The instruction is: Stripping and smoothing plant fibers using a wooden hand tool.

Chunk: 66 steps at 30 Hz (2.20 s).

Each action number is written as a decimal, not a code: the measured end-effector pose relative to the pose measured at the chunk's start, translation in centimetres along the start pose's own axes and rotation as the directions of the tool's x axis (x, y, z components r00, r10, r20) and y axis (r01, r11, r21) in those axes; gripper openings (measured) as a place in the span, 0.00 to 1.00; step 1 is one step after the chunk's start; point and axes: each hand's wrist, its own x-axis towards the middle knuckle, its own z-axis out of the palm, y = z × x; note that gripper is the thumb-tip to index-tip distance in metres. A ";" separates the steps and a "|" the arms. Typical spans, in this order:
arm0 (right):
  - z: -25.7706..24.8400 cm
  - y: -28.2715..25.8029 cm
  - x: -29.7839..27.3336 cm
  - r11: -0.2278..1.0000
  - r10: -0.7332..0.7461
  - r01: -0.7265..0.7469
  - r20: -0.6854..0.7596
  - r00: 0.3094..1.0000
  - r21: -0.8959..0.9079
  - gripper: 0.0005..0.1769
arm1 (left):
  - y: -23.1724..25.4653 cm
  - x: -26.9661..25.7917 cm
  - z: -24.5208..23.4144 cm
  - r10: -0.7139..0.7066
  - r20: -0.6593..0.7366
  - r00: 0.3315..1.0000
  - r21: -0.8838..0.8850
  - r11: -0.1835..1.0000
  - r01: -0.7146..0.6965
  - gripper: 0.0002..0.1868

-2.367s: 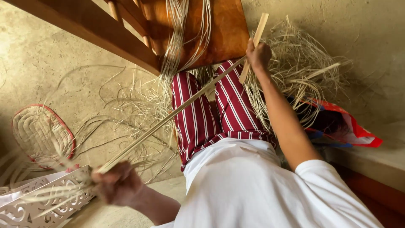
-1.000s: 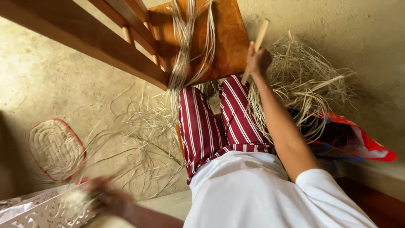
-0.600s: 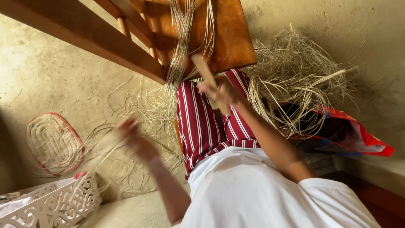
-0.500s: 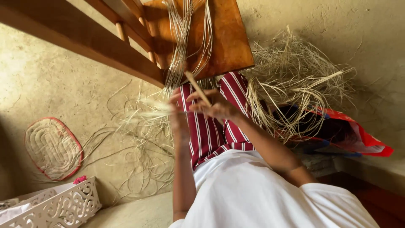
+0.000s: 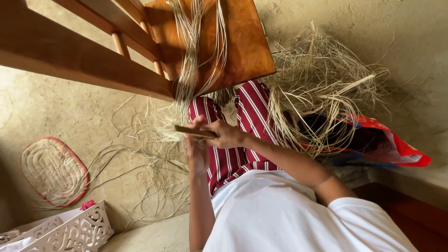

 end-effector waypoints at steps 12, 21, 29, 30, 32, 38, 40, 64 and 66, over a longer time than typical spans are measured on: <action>-20.4 1.7 -1.5 0.791 0.396 -0.414 0.139 0.908 0.450 0.17 | 12.9 -9.9 -14.7 -0.316 -0.507 0.802 0.003 0.930 0.368 0.11; -26.7 -11.9 1.6 0.945 0.222 0.051 -0.749 0.625 0.323 0.29 | -2.5 15.3 -0.4 0.110 -0.141 0.984 0.426 0.904 -0.040 0.20; -26.8 -2.8 -15.1 0.847 0.106 -0.402 -0.630 0.769 -0.347 0.21 | -10.1 20.2 -1.6 -0.672 -0.024 0.740 -0.027 0.741 0.671 0.35; -26.9 -2.0 -17.3 0.844 0.109 -0.411 -0.642 0.759 -0.343 0.21 | -9.0 18.9 -0.7 -0.680 -0.014 0.733 -0.023 0.733 0.680 0.35; -27.1 -0.3 -21.4 0.797 0.242 -0.596 -0.851 0.467 -0.100 0.11 | -6.7 16.5 1.0 -0.609 -0.157 0.778 0.068 0.779 0.623 0.33; -27.0 9.5 -34.2 0.672 0.260 -0.737 -0.954 0.150 0.067 0.10 | -13.1 10.3 -0.9 -0.580 -0.127 0.804 0.484 0.671 0.561 0.21; -24.2 9.2 -34.4 0.640 0.322 -0.762 -0.935 0.146 0.102 0.11 | -14.9 7.9 0.8 -0.550 -0.038 0.834 0.618 0.643 0.452 0.22; -13.1 10.3 -32.5 0.519 0.825 -0.849 -0.316 0.468 0.097 0.27 | -3.4 10.5 3.8 -0.481 -0.054 0.875 0.092 0.870 0.484 0.15; -11.7 15.2 -31.7 0.499 0.845 -0.866 -0.198 0.496 -0.039 0.33 | -4.0 9.5 3.0 -0.505 -0.090 0.858 0.281 0.814 0.509 0.19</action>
